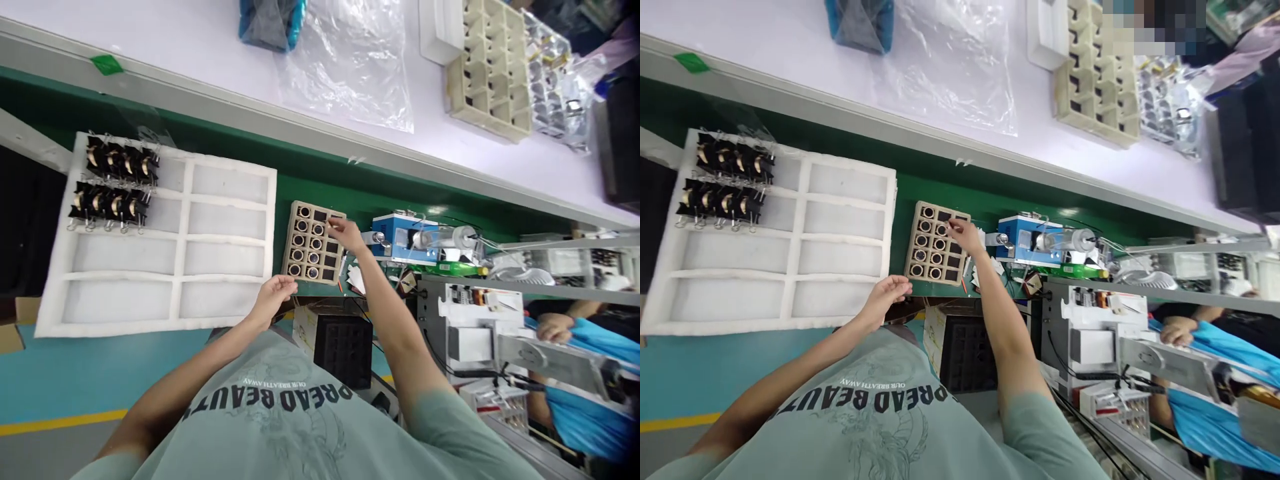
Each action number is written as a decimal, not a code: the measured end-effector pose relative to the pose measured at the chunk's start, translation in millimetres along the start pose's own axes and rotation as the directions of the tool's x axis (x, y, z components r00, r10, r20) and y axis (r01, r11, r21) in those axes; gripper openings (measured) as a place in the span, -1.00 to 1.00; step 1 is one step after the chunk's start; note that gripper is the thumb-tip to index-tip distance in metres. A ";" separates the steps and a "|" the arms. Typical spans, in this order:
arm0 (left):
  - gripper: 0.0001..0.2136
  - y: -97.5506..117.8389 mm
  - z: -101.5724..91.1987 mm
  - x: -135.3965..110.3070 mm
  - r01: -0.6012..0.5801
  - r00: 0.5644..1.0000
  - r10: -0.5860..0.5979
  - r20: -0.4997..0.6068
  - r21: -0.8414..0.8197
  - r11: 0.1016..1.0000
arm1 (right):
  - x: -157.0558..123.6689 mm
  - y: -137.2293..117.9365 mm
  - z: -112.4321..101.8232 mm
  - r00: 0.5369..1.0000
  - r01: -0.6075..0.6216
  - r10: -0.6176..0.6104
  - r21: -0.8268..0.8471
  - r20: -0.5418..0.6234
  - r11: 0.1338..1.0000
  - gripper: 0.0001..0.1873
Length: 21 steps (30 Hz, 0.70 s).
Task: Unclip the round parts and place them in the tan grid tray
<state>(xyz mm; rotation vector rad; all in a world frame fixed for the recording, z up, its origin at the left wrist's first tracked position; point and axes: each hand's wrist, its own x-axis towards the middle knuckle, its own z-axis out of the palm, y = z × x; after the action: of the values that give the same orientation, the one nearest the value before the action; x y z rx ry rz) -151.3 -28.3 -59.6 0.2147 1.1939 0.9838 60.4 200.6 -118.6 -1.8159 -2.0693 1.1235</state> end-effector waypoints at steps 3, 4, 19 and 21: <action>-0.65 -7.0 -27.1 -22.1 0.038 0.999 -0.037 -0.017 0.022 0.999 | 58.6 9.6 -2.0 0.996 -0.067 0.065 0.039 0.061 0.997 -0.55; -0.64 -9.1 -35.5 -28.5 0.041 0.998 -0.040 -0.038 0.027 0.999 | 70.9 11.3 -0.4 0.993 -0.083 0.079 0.045 0.089 0.996 -0.55; -0.74 -7.2 -58.7 -38.5 -0.001 0.998 0.007 -0.056 0.106 0.994 | 70.9 29.2 33.8 0.998 -0.047 0.030 -0.294 -0.062 0.955 -0.68; -0.74 -7.6 -60.0 -39.5 -0.007 0.999 0.012 -0.047 0.112 0.994 | 62.5 31.4 43.4 0.993 -0.045 0.014 -0.281 -0.113 0.959 -0.69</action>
<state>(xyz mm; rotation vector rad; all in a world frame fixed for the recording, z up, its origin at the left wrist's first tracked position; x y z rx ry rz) -199.4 -82.2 -61.5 0.2874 1.2946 0.9355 44.7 238.3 -190.0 -1.9887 -2.2383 0.7422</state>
